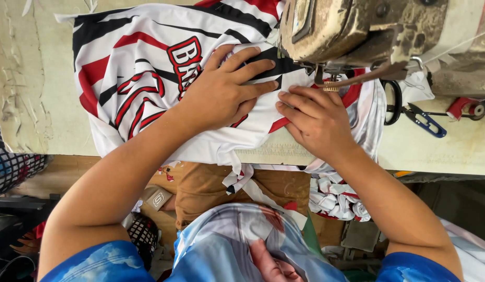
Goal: Trimming excess fabric from a jersey using scissors and then folding the garment for inspection.
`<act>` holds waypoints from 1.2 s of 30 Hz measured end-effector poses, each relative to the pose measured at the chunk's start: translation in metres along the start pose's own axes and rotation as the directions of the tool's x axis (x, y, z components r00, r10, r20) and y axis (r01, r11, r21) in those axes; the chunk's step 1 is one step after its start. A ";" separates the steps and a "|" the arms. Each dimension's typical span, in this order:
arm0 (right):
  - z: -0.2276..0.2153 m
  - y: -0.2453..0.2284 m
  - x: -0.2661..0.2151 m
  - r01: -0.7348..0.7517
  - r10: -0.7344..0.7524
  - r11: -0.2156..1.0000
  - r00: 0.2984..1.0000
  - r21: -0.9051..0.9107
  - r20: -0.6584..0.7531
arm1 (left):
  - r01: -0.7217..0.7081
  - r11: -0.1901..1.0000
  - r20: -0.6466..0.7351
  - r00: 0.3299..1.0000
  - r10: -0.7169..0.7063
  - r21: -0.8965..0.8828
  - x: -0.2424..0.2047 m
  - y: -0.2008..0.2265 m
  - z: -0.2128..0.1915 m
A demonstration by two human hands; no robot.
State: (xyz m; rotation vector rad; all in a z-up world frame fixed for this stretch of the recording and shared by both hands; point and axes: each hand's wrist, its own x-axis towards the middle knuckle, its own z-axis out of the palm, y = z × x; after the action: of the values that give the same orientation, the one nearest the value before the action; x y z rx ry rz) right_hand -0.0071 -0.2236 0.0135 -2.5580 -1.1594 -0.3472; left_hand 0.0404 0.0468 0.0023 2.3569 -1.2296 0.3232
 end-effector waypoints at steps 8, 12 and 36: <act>0.012 0.028 0.010 0.018 -0.021 0.996 0.999 -0.085 -0.041 | -0.015 1.000 -0.017 1.000 0.015 -0.003 0.021 -0.025 -0.002; 0.016 0.035 0.019 -0.002 0.009 0.997 0.996 0.081 -0.087 | -0.045 0.999 -0.059 0.997 0.046 0.014 0.028 -0.037 0.000; 0.027 0.040 0.030 -0.123 0.155 0.977 0.970 0.172 -0.185 | 0.653 0.588 0.073 0.696 -0.714 -0.478 -0.080 0.121 -0.020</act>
State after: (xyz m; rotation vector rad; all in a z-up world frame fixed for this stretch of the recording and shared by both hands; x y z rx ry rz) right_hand 0.0452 -0.2182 -0.0080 -2.3876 -0.8929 -0.4450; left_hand -0.1047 0.0533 0.0224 2.1186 -0.1986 -0.0910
